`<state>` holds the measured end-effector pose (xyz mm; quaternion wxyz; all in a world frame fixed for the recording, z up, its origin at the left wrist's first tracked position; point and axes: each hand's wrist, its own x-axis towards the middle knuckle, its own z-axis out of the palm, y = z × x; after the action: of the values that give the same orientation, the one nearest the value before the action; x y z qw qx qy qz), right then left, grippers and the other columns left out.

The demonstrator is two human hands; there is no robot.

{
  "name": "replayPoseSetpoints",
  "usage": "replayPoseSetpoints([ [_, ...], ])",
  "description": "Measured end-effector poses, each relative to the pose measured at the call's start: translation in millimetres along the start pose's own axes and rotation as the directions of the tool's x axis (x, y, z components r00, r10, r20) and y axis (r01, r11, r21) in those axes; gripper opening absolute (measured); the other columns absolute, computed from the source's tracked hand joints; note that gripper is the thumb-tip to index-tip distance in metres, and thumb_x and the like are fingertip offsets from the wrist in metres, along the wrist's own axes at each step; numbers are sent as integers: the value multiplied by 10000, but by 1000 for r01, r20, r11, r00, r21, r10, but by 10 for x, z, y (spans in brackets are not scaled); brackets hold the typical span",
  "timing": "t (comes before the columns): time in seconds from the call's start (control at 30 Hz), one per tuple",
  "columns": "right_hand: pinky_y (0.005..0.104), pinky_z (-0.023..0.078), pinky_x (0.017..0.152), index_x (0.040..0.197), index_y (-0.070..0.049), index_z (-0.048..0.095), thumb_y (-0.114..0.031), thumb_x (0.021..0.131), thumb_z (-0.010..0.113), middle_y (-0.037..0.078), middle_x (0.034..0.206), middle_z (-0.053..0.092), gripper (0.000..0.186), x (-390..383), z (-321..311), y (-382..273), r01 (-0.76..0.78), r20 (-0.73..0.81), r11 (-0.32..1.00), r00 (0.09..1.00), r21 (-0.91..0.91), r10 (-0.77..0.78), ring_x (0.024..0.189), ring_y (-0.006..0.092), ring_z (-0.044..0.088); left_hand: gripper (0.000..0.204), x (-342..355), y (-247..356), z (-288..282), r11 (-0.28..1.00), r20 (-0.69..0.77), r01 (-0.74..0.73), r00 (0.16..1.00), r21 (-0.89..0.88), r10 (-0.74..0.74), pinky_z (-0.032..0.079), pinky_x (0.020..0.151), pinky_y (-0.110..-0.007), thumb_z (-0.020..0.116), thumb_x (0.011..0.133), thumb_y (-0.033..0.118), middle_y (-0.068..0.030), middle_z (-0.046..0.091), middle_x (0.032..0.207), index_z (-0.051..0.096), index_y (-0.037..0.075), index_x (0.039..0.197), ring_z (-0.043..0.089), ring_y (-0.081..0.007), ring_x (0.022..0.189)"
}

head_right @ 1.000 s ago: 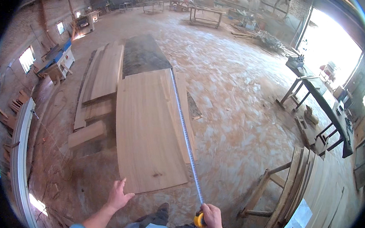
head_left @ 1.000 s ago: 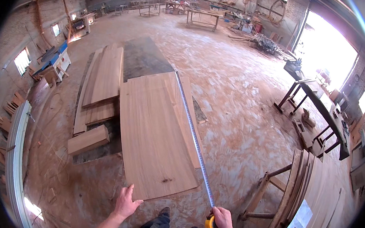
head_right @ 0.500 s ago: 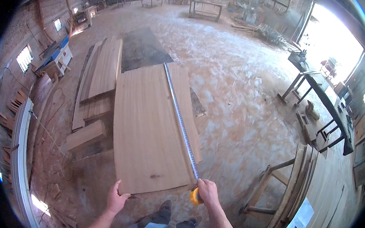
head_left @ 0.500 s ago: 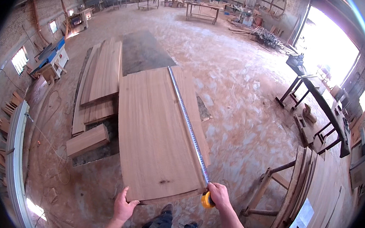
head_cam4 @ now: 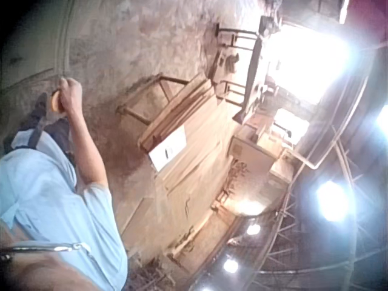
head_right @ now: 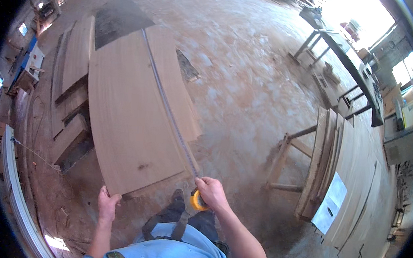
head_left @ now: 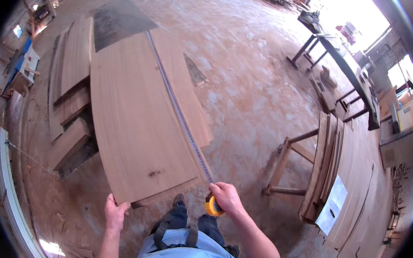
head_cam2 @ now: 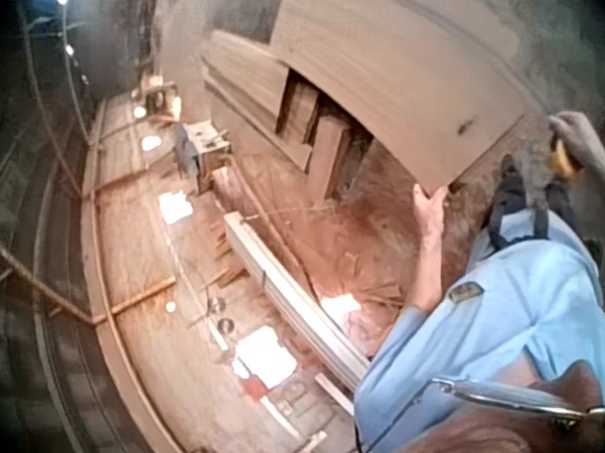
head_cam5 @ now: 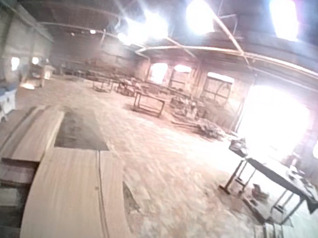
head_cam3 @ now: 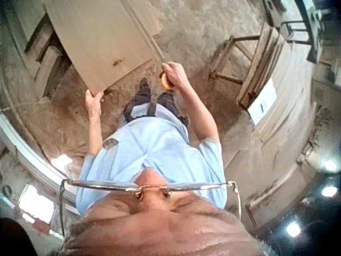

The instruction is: The person measures several wooden planks with a tape measure and consults a paper list. They then carry a plank to a table saw, adjust the fence, and cut the wood to size.

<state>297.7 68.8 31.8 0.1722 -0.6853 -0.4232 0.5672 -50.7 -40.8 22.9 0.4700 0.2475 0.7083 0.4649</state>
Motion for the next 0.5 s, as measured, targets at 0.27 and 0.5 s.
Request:
replayPoseSetpoints([
  [0.27, 370, 512, 779, 994, -14, 695, -318, 901, 535, 163, 868, 704, 356, -169, -42, 325, -47, -26, 993, 999, -110, 45, 815, 275, 679, 335, -10, 24, 34, 997, 46, -32, 998, -73, 36, 450, 485, -212, 645, 754, 12, -32, 578, 885, 473, 62, 1037, 527, -74, 638],
  [0.5, 380, 512, 796, 971, -23, 699, -338, 899, 524, 179, 873, 697, 368, -202, -59, 236, -27, -42, 984, 999, -174, 20, 849, 306, 680, 238, 61, -37, -66, 989, 55, 42, 998, -143, -34, 445, 489, -207, 620, 840, 117, -32, 588, 895, 492, 71, 1036, 535, -79, 634],
])
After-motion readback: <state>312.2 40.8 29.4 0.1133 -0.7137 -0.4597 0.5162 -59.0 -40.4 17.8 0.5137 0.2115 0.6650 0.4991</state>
